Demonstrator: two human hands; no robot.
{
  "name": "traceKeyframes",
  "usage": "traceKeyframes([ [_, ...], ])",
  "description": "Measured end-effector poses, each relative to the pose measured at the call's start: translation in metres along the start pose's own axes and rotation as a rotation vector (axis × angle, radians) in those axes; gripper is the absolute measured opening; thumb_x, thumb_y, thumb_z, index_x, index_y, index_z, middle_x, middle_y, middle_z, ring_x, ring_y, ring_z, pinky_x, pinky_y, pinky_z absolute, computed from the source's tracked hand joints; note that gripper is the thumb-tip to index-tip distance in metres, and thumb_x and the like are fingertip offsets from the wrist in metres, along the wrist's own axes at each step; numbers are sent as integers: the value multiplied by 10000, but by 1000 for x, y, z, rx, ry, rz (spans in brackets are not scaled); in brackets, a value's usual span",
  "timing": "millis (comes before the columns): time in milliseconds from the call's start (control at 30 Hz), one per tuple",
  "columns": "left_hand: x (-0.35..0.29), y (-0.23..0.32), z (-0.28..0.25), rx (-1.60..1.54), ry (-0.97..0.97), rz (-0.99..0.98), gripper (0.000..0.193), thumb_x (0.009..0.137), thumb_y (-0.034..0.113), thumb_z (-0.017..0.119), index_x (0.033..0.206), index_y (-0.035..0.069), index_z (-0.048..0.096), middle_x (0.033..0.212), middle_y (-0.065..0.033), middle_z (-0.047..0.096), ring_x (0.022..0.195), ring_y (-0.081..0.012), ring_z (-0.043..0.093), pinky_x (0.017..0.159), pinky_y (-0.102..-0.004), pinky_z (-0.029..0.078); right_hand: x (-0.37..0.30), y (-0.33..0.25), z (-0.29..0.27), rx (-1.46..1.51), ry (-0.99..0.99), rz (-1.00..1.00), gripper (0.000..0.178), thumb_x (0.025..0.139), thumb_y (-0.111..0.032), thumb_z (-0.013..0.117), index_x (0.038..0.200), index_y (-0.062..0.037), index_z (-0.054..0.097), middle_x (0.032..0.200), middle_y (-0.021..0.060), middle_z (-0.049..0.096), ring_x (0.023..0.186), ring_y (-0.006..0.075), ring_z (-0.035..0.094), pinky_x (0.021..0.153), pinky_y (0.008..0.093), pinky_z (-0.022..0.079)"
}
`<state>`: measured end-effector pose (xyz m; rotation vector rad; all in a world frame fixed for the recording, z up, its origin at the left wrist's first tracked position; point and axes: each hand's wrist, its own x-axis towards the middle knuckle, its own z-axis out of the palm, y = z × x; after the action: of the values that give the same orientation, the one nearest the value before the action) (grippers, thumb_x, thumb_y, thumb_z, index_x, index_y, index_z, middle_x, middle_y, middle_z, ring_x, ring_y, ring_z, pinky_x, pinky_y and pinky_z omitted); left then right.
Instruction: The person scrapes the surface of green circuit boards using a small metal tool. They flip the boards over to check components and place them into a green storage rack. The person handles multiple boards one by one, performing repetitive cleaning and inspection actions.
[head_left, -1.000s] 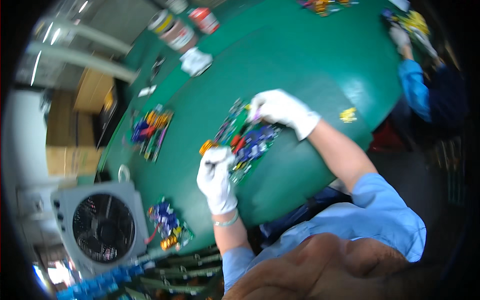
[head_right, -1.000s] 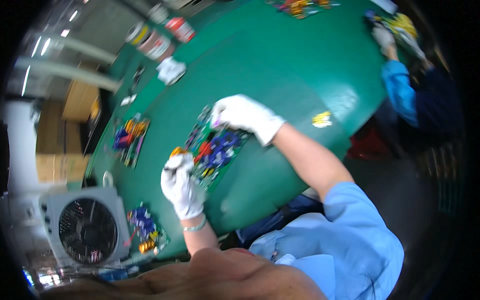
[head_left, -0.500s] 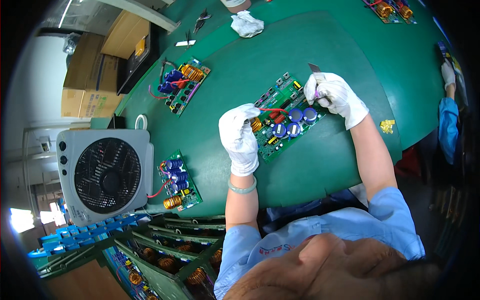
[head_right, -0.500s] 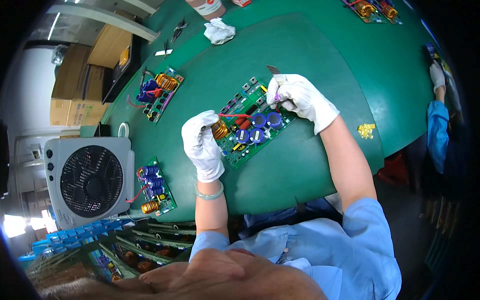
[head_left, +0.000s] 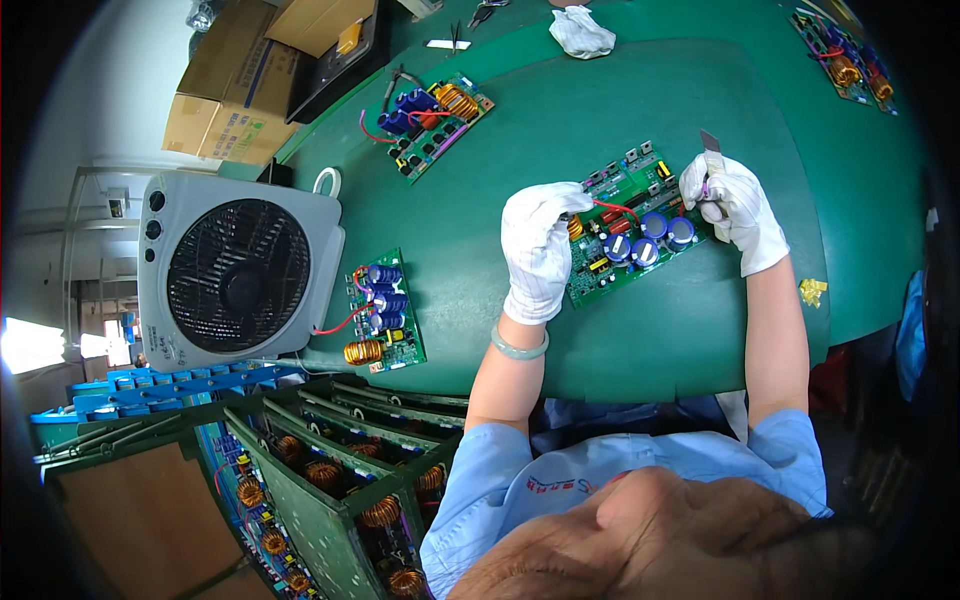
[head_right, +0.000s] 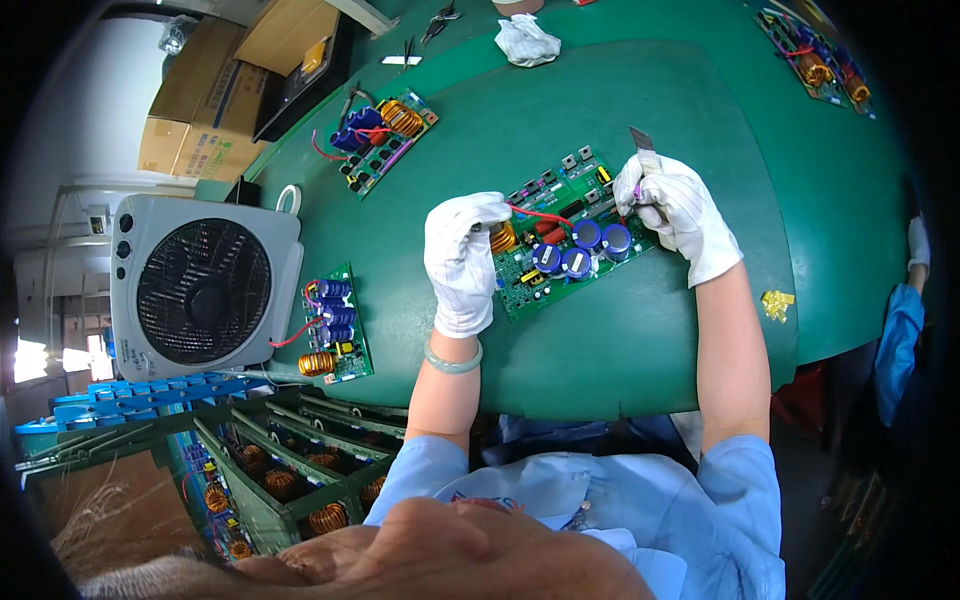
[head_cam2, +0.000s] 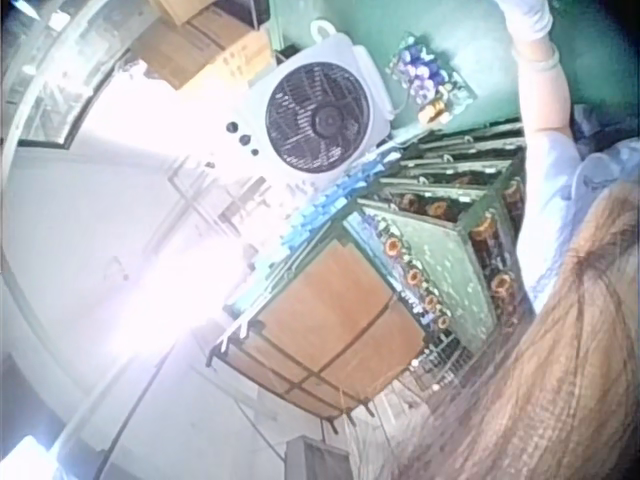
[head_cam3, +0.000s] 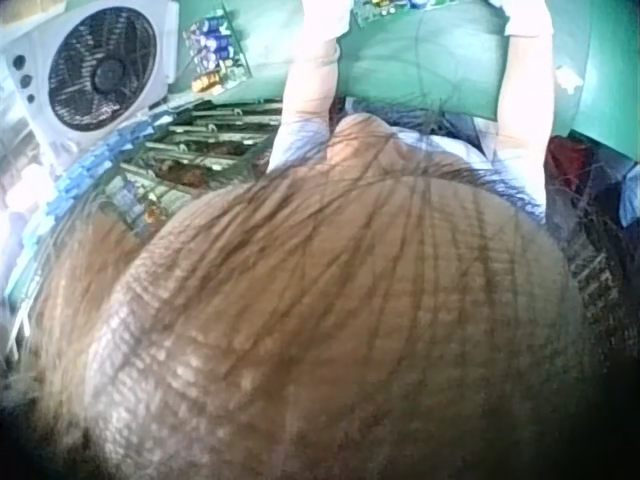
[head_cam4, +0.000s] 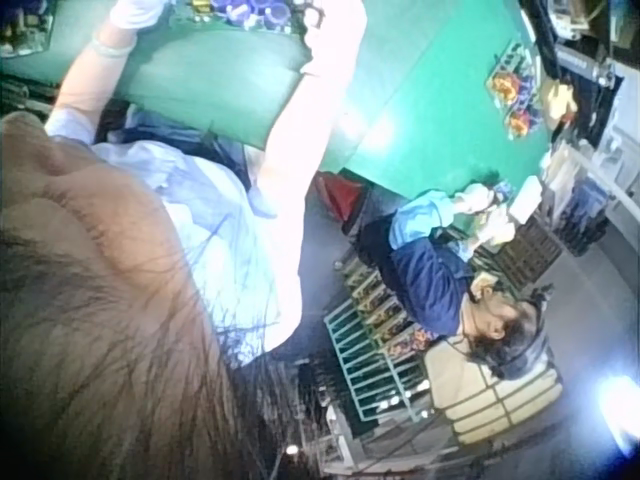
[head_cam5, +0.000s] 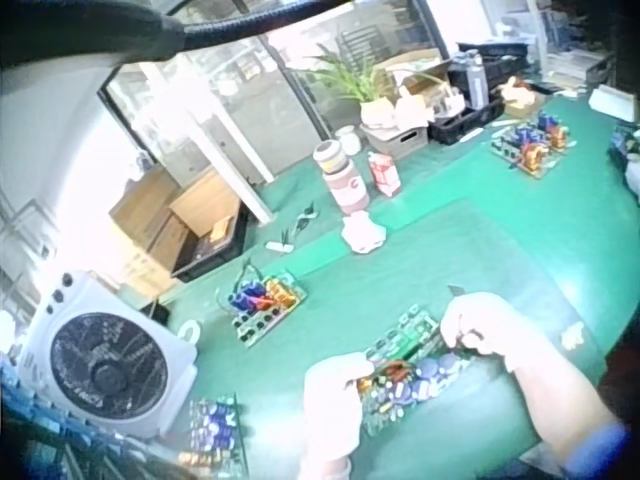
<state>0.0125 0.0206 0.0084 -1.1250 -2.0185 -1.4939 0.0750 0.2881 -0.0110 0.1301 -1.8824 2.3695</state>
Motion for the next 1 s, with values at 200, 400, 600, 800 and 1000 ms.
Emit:
traceKeyframes([
  [200,4,3,0,29,-16,6,130,930,16,549,983,26,667,1029,-132,686,984,-243,643,853,-332,528,-2,0,-2,-39,-30,-45,149,805,-154,572,811,-5,565,836,89,566,734,159,533,699,268,434],
  [400,0,-2,-4,53,19,-127,122,959,36,556,1010,10,664,1055,-127,677,972,-225,648,886,-326,515,-1,-2,0,70,-9,52,137,806,-141,573,820,-5,570,837,86,572,707,125,520,645,230,405],
  [600,-6,-12,-14,3,-4,-209,150,971,20,565,1103,-15,627,1122,-111,655,1018,-185,637,908,-302,507,0,-5,2,106,44,125,168,850,-159,600,857,8,603,801,79,601,544,45,427,473,180,295],
  [800,5,-1,-11,-19,-57,-14,134,945,23,575,1042,27,667,1072,-130,678,1000,-243,654,896,-333,517,0,0,-4,90,20,122,170,841,-153,602,879,12,605,801,84,601,517,40,417,467,176,293],
  [1000,12,5,-15,79,-104,64,119,902,4,591,961,25,693,1028,-130,699,992,-251,656,868,-337,524,2,8,-2,123,37,28,162,828,-142,599,883,11,610,803,86,597,511,41,414,460,179,287],
])
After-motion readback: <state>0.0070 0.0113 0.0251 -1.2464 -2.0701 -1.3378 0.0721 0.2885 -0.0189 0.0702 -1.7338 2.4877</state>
